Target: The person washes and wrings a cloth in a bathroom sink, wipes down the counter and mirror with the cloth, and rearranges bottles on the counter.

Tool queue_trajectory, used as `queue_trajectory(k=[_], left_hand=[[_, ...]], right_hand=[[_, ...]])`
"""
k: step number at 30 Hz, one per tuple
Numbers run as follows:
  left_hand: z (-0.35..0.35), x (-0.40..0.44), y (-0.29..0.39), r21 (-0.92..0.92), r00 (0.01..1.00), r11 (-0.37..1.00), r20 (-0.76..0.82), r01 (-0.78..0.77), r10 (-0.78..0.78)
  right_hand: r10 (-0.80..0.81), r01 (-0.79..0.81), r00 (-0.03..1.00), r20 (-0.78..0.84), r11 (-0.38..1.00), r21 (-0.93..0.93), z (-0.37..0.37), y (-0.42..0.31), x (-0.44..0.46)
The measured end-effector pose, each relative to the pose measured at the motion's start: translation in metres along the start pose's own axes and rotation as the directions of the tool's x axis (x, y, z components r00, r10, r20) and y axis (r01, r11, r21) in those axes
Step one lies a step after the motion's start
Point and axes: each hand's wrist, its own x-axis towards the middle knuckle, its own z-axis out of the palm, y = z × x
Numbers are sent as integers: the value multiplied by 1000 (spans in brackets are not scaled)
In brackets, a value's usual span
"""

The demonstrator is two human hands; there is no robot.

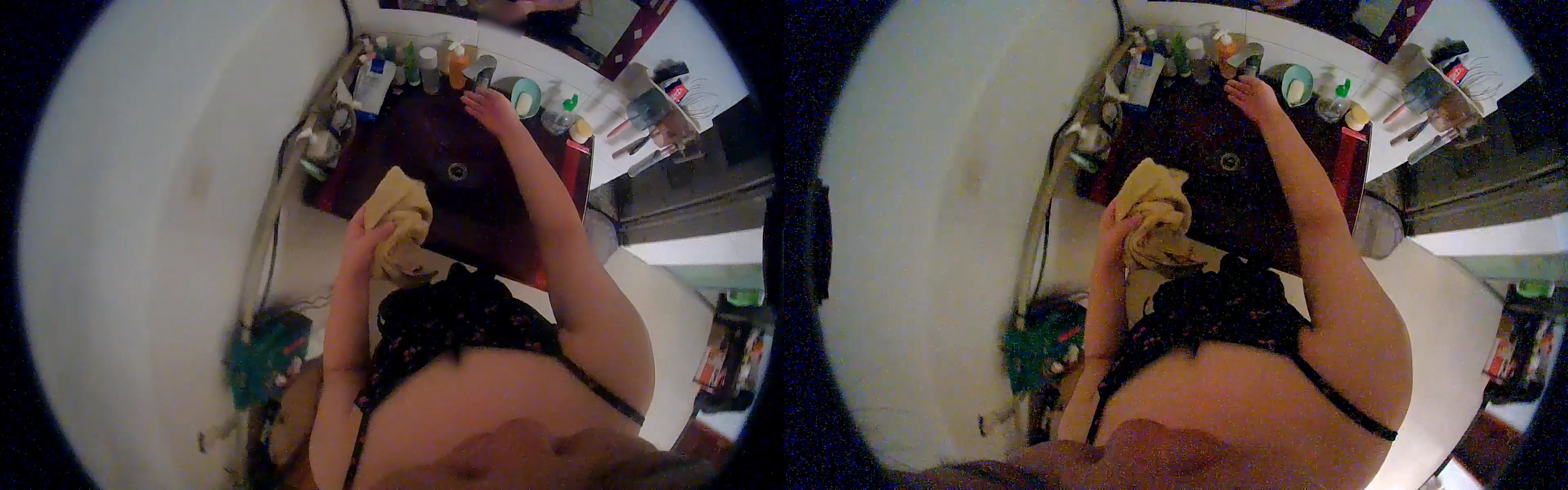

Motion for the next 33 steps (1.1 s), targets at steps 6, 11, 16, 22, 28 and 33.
queue_trajectory(k=[6,11,16,22,28,33], left_hand=[[-34,79,42,1,964,969,100,247,-246],[-49,134,45,-19,923,947,228,322,-309],[-12,202,30,140,790,862,350,487,-503],[10,294,-34,9,764,812,335,583,-552],[10,355,-144,169,761,822,315,543,-567],[2,386,-222,-66,644,655,-132,753,-754]], right_hand=[[-27,-176,964,265,681,711,-55,-27,66],[73,234,779,-623,888,396,-106,73,54],[66,-27,981,-182,977,213,-70,87,52],[467,-469,882,-63,882,-43,-54,51,-16],[139,-253,958,-249,817,-518,-124,37,14],[-192,-18,960,-205,685,-729,-63,61,9]])
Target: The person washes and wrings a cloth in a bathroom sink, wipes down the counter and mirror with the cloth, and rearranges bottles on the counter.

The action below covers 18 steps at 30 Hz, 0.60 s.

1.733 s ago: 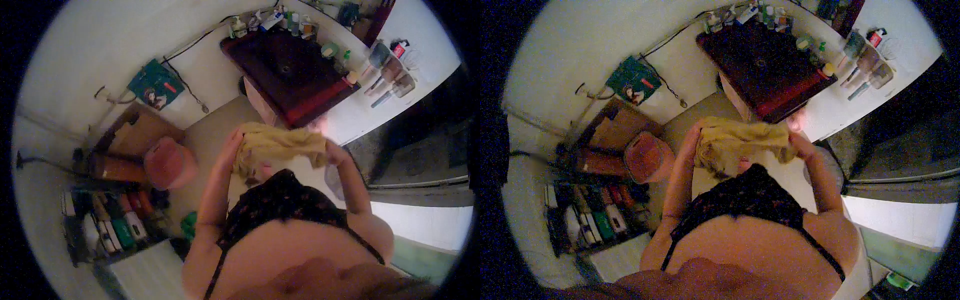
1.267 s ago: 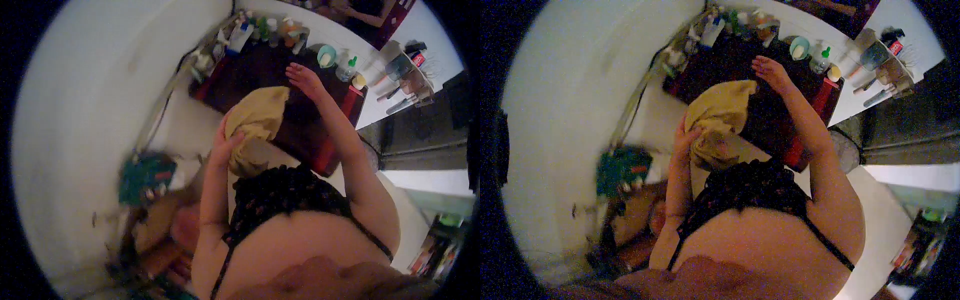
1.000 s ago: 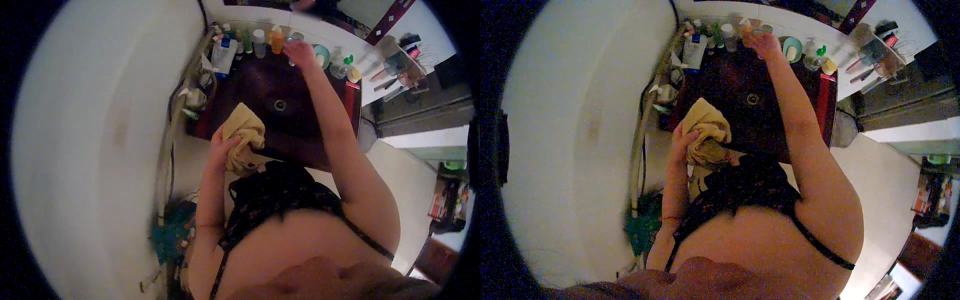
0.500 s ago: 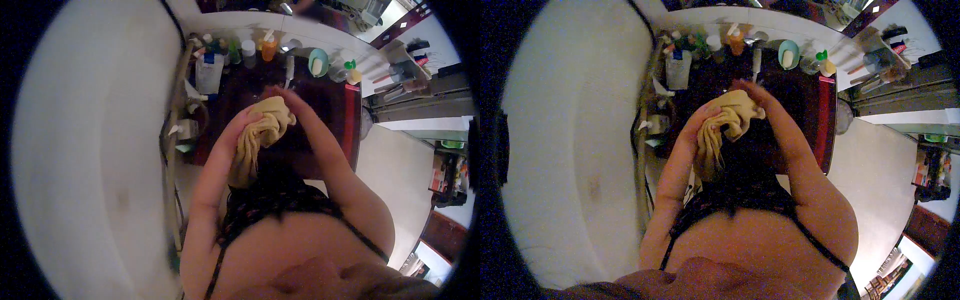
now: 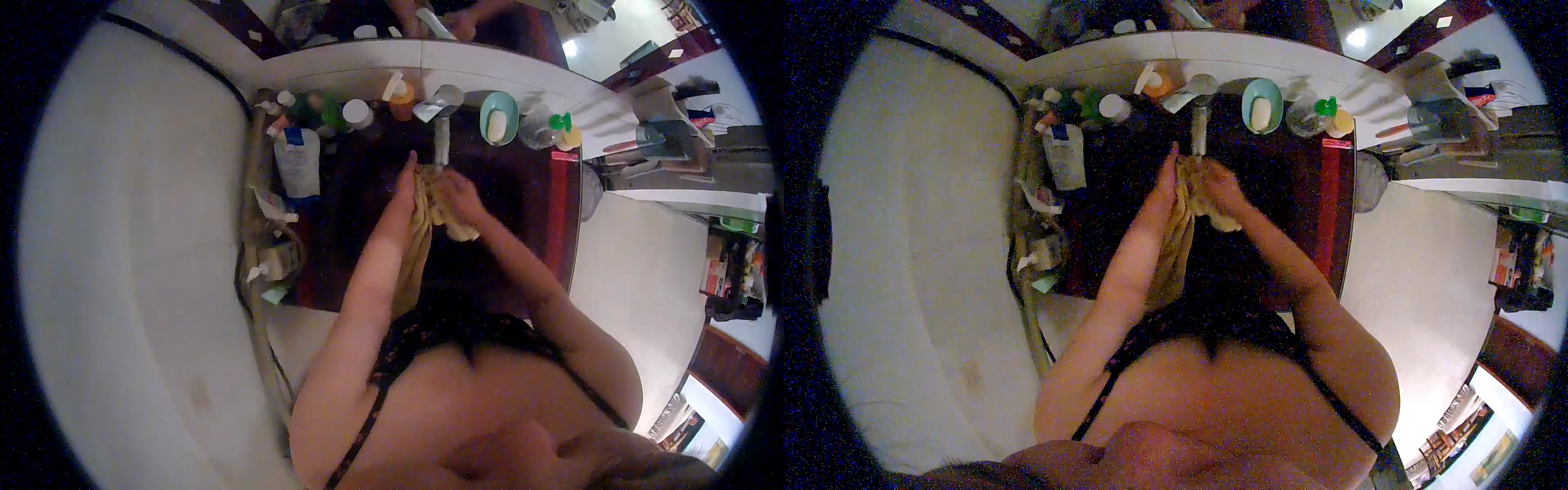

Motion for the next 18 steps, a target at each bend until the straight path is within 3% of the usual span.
queue_trajectory(k=[1,2,3,4,5,6,7,8,10,11,13,14,15,16,17,18], left_hand=[[8,-2,1,-3,999,1000,-30,17,-17],[8,6,-4,-12,997,1000,72,-4,4],[14,2,-10,-12,998,1000,70,2,-1],[23,-9,-12,323,976,924,-2,-206,219],[23,-6,-16,428,946,851,28,-303,322],[19,1,-23,526,905,757,59,-387,422],[11,18,-19,528,905,755,66,-389,420],[-8,43,-17,434,890,780,147,-451,432],[-9,22,-4,292,923,876,128,-385,363],[-9,10,2,217,938,913,118,-346,327],[1,2,-4,322,960,916,-66,-238,272],[-2,-10,-3,324,959,915,-65,-240,275],[-9,-25,-3,166,984,970,46,-178,172],[-17,-34,0,14,981,996,175,-84,80],[-28,-38,8,14,981,996,177,-83,79],[-45,-42,21,129,971,991,232,21,-51]], right_hand=[[-39,37,998,-44,998,-47,9,-2,-2],[-327,208,921,-210,871,-445,15,34,16],[-322,203,923,-211,873,-443,8,31,31],[-144,-27,955,-258,828,-561,0,23,48],[28,-245,945,-326,720,-649,-4,22,57],[-51,-173,933,-356,804,-569,-2,31,59],[-52,-177,930,-364,804,-567,5,40,60],[-202,-75,934,-294,695,-715,20,46,55],[-309,85,935,-175,672,-736,40,31,33],[-310,86,935,-174,672,-736,38,18,33],[34,-259,940,-340,721,-643,29,4,42],[-99,-78,954,-283,829,-554,11,37,57],[-101,-76,954,-283,831,-552,14,41,63],[35,-134,954,-298,939,-318,18,42,67],[169,-195,946,-276,979,-67,21,43,66],[266,-298,925,-271,951,-83,21,22,62]])
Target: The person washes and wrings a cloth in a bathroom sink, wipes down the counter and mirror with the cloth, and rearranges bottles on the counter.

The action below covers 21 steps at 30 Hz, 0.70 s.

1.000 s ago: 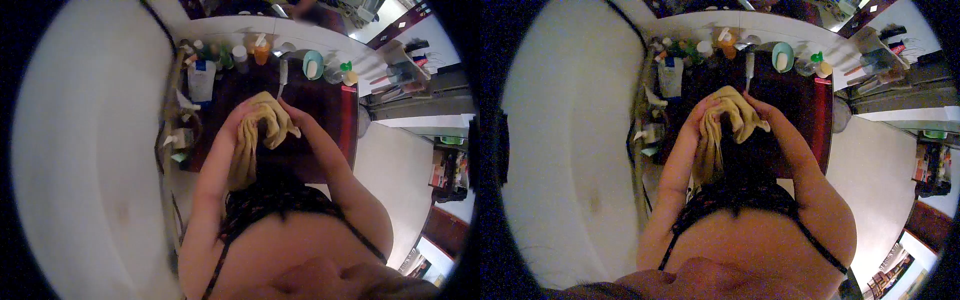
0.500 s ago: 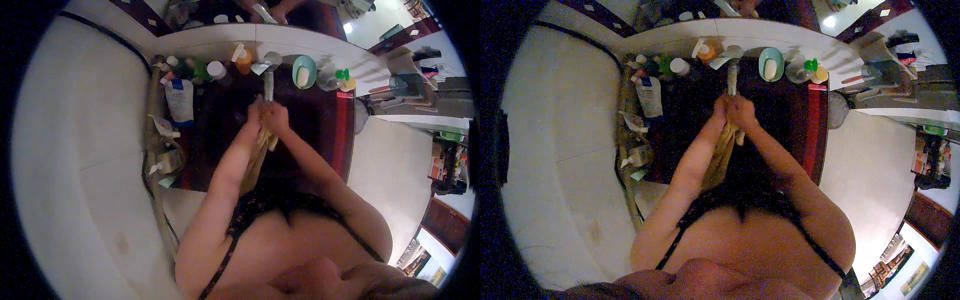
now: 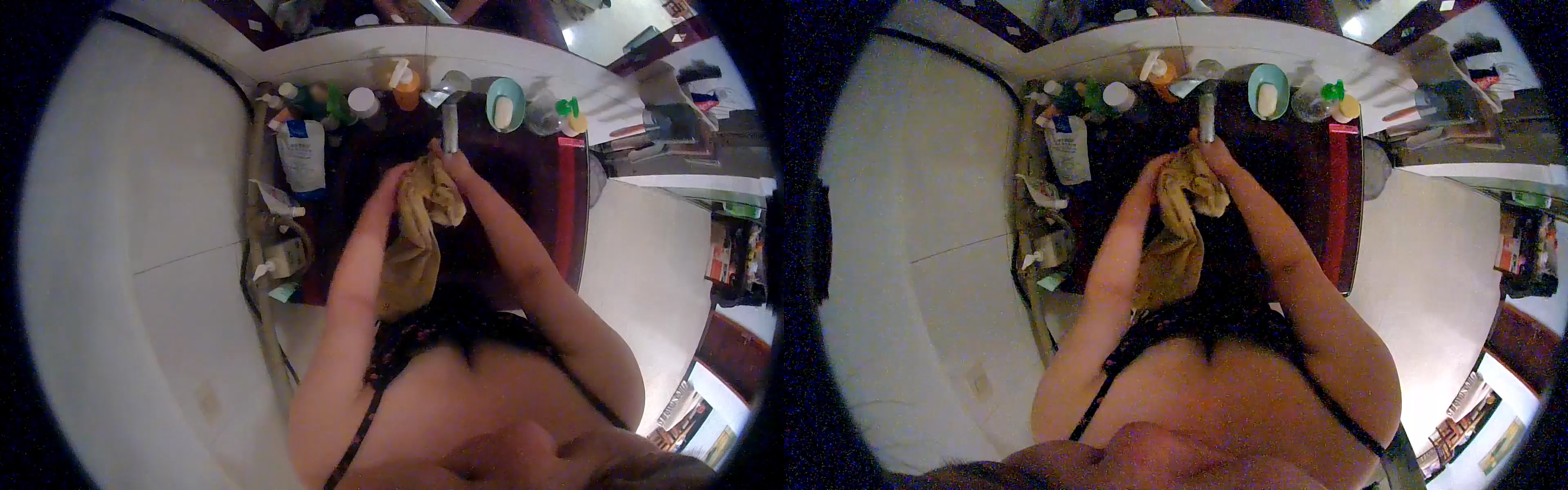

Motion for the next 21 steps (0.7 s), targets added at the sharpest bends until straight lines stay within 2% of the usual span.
queue_trajectory(k=[1,2,3,4,5,6,7,8,9,10,11,12,13,14,15,16,17,18,20,21], left_hand=[[-14,-6,12,98,990,988,61,118,-124],[-30,4,17,402,984,913,122,69,-128],[-16,-8,21,405,983,911,122,76,-136],[2,-16,23,600,988,787,129,-145,84],[19,-22,24,753,937,570,185,-328,295],[25,-14,18,753,937,569,189,-330,293],[32,-6,14,844,925,429,183,-322,334],[35,0,10,912,909,282,181,-298,376],[32,4,9,911,910,284,183,-300,373],[29,8,10,728,940,614,125,-304,317],[25,9,12,446,967,858,91,-254,239],[23,7,15,449,968,858,92,-249,232],[20,5,20,258,965,937,182,-234,191],[18,6,23,61,947,979,274,-192,169],[17,9,22,62,947,980,274,-188,165],[17,12,20,74,955,973,219,-219,199],[15,19,17,88,958,964,168,-251,234],[4,29,6,92,958,964,169,-248,230],[-10,47,-15,143,976,979,187,-142,114],[-5,43,-23,148,975,979,191,-141,112]], right_hand=[[0,0,1000,-7,1000,4,-7,1,2],[119,-169,975,186,945,280,-20,4,5],[175,-370,901,397,788,493,-29,6,5],[142,-393,857,495,801,452,-33,6,6],[142,-393,858,493,800,454,-29,9,8],[73,-330,878,473,808,488,-21,15,11],[2,-265,893,450,811,522,-17,21,14],[4,-265,894,448,811,521,-20,20,13],[-26,-262,860,509,834,485,-26,22,10],[-58,-252,822,567,855,453,-31,23,7],[-57,-252,825,563,854,456,-35,28,2],[-193,45,821,537,960,276,-37,35,-7],[-323,343,778,539,937,68,-37,41,-17],[-374,254,735,565,925,283,-38,34,-33],[-372,251,738,563,926,284,-36,39,-35],[-303,41,820,486,877,478,-33,45,-36],[-204,-142,883,424,743,654,-33,47,-36],[-203,-142,885,420,740,657,-33,42,-34],[-303,139,906,297,873,468,-37,28,-22],[-304,141,907,292,871,470,-38,29,-10]])
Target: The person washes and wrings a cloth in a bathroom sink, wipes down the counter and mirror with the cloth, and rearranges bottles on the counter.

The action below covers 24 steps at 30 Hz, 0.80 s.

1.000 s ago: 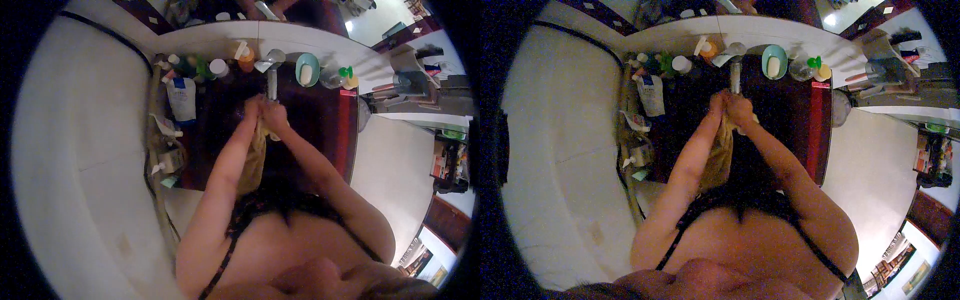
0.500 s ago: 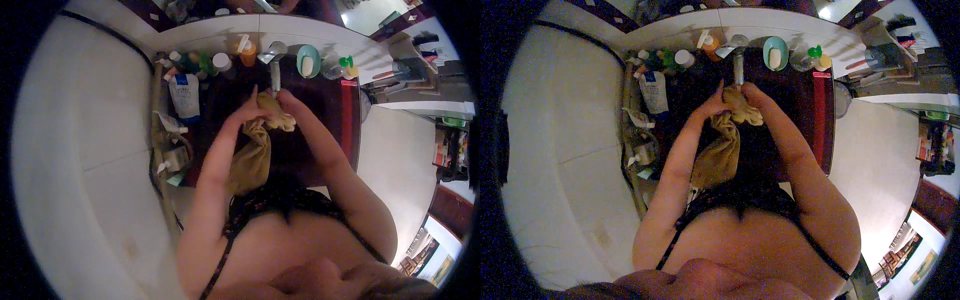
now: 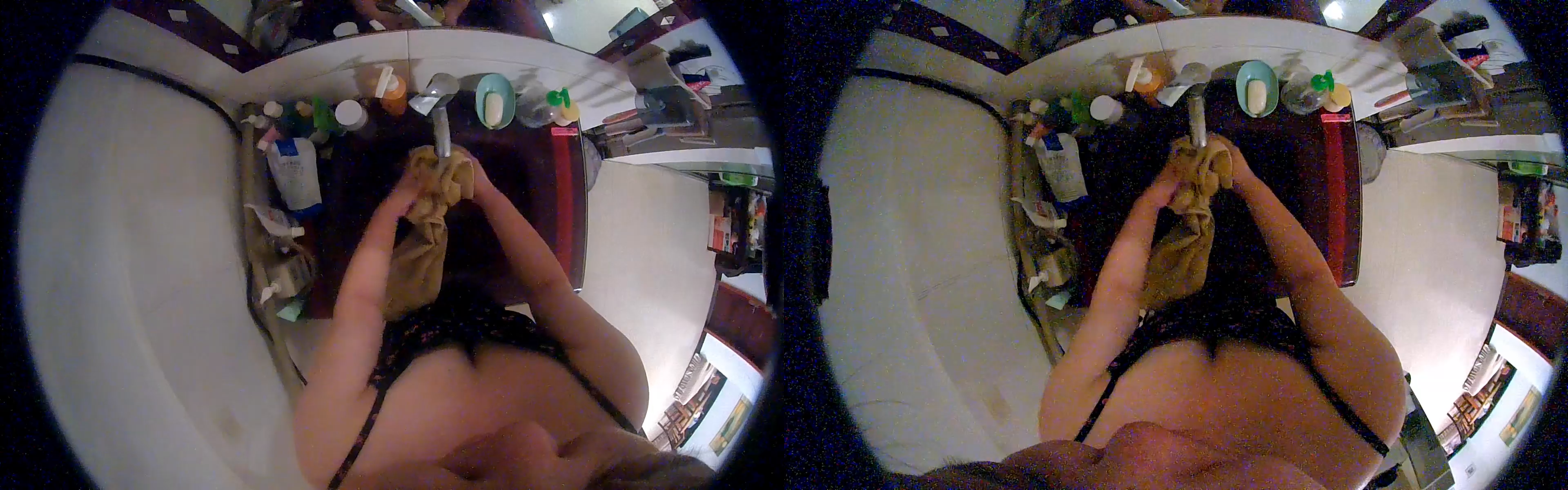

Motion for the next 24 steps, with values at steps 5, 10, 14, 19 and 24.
queue_trajectory(k=[5,10,14,19,24], left_hand=[[28,-31,-20,139,989,989,-128,-57,75],[12,-21,-14,-207,999,978,24,-32,38],[20,-23,-15,159,985,972,25,-172,171],[41,-44,28,-444,997,896,-53,19,-47],[13,13,-20,-181,949,962,-278,-206,151]], right_hand=[[160,-52,963,-219,902,429,-25,4,17],[305,-242,952,29,692,680,3,-17,-9],[110,-103,956,-271,994,39,10,8,4],[-135,-158,912,-389,758,-633,11,10,-2],[-318,-90,922,-221,379,-921,60,21,-17]])
